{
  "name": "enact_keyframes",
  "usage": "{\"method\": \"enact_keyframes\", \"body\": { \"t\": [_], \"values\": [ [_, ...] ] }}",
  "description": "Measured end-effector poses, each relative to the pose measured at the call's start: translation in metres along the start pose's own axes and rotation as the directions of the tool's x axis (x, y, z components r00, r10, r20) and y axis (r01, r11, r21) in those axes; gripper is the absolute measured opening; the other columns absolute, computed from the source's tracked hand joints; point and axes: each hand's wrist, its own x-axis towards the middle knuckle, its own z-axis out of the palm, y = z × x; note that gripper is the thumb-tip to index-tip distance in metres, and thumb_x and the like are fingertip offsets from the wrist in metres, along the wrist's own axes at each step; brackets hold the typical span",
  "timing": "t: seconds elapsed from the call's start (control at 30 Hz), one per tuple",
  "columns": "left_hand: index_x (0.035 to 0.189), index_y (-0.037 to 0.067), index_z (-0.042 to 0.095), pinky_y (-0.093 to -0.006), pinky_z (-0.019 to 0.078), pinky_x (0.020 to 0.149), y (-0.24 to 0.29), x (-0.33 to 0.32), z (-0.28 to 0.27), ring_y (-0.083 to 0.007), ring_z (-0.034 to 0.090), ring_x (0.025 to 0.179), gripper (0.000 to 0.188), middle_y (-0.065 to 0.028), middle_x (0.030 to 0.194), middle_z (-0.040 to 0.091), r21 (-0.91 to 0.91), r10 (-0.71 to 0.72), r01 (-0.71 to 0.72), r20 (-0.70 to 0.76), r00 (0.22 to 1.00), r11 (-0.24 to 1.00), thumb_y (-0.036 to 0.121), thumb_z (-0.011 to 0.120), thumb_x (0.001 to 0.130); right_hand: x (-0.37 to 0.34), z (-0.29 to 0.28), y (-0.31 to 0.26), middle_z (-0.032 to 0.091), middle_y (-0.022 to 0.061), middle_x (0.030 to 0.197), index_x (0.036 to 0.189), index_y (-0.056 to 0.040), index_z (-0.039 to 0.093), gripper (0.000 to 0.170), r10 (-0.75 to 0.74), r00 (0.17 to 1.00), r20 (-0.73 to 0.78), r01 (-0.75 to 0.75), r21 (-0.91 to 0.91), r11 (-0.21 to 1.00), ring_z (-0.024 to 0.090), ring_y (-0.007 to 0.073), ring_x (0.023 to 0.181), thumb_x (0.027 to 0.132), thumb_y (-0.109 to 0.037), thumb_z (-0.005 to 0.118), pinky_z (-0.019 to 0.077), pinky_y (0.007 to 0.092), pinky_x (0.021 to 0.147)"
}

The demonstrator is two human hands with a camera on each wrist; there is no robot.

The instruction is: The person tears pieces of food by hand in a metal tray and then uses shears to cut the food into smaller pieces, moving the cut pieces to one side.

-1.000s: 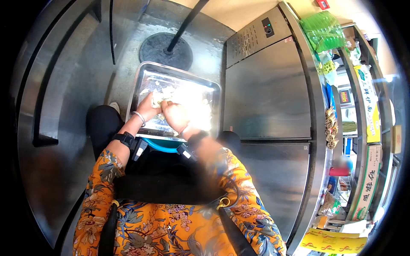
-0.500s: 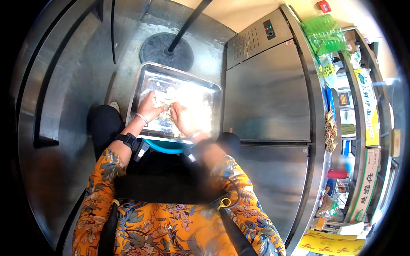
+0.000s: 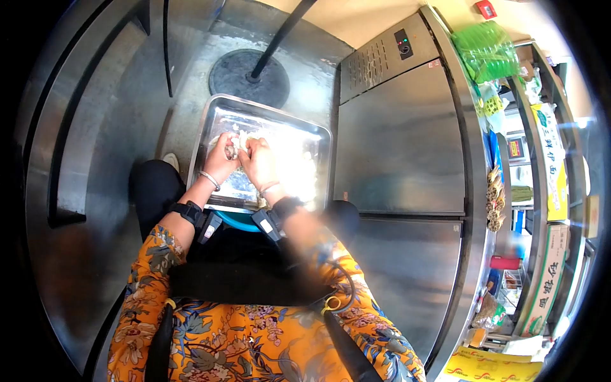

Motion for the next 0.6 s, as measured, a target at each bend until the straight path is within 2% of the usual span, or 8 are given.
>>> {"method": "enact_keyframes", "body": {
  "t": [0.1, 0.2, 0.3, 0.4, 0.5, 0.6],
  "values": [
    [0.111, 0.007, 0.048, -0.0325, 0.0449, 0.085, 0.004, -0.002, 0.002, -0.0204, 0.057, 0.100, 0.060, -0.0103, 0.104, 0.059, 0.039, 0.058, -0.057, -0.036, 0.998, 0.998, 0.027, 0.080, 0.064, 0.008, 0.014, 0.013, 0.059, 0.0160, 0.074, 0.081, -0.0011, 0.059, 0.014, -0.102, 0.992, -0.074, 0.105, 0.029, 0.994, 0.059, 0.0320, 0.070, 0.077, -0.014, 0.064, 0.0476, 0.0400, 0.064],
    [0.114, 0.008, 0.046, -0.0311, 0.0461, 0.084, 0.036, -0.011, -0.001, -0.0220, 0.058, 0.097, 0.055, -0.0110, 0.101, 0.057, 0.159, 0.109, -0.100, -0.049, 0.993, 0.982, 0.000, 0.069, 0.064, 0.013, -0.001, 0.000, 0.059, 0.0151, 0.067, 0.077, -0.0009, 0.057, 0.015, 0.008, 1.000, 0.016, -0.008, 0.003, 1.000, 0.058, 0.0325, 0.062, 0.078, -0.015, 0.063, 0.0473, 0.0405, 0.061],
    [0.114, 0.008, 0.046, -0.0324, 0.0459, 0.084, 0.039, -0.011, -0.001, -0.0247, 0.058, 0.096, 0.056, -0.0120, 0.100, 0.057, 0.130, 0.068, -0.061, -0.046, 0.997, 0.990, 0.001, 0.068, 0.063, 0.016, -0.014, -0.002, 0.060, 0.0147, 0.064, 0.079, -0.0011, 0.058, 0.016, 0.279, 0.946, 0.165, -0.299, 0.105, 0.949, 0.059, 0.0316, 0.060, 0.079, -0.016, 0.062, 0.0472, 0.0392, 0.061],
    [0.113, 0.008, 0.046, -0.0325, 0.0467, 0.082, 0.049, -0.011, -0.001, -0.0245, 0.058, 0.097, 0.054, -0.0118, 0.100, 0.057, 0.108, 0.091, -0.088, -0.016, 0.996, 0.990, 0.000, 0.066, 0.063, 0.017, -0.026, -0.009, 0.061, 0.0148, 0.066, 0.079, -0.0024, 0.059, 0.017, 0.362, 0.891, 0.274, -0.406, 0.128, 0.905, 0.060, 0.0298, 0.063, 0.082, -0.019, 0.060, 0.0467, 0.0383, 0.061],
    [0.111, 0.008, 0.047, -0.0307, 0.0480, 0.079, 0.050, -0.014, 0.003, -0.0211, 0.058, 0.094, 0.051, -0.0095, 0.099, 0.057, 0.099, 0.043, -0.035, -0.072, 0.996, 0.994, 0.001, 0.069, 0.065, 0.013, -0.018, -0.009, 0.062, 0.0132, 0.067, 0.083, -0.0047, 0.062, 0.018, 0.056, 0.995, 0.077, -0.055, -0.009, 0.998, 0.062, 0.0251, 0.064, 0.084, -0.022, 0.058, 0.0467, 0.0367, 0.061],
    [0.101, 0.009, 0.054, -0.0319, 0.0473, 0.078, 0.017, -0.005, 0.006, -0.0169, 0.059, 0.091, 0.042, -0.0064, 0.097, 0.061, 0.020, -0.010, 0.012, -0.106, 0.994, 1.000, 0.014, 0.075, 0.065, 0.014, -0.025, -0.014, 0.064, 0.0111, 0.070, 0.090, -0.0061, 0.064, 0.017, 0.167, 0.983, 0.081, -0.167, -0.003, 0.986, 0.062, 0.0231, 0.066, 0.084, -0.021, 0.060, 0.0479, 0.0352, 0.062]
  ]
}}
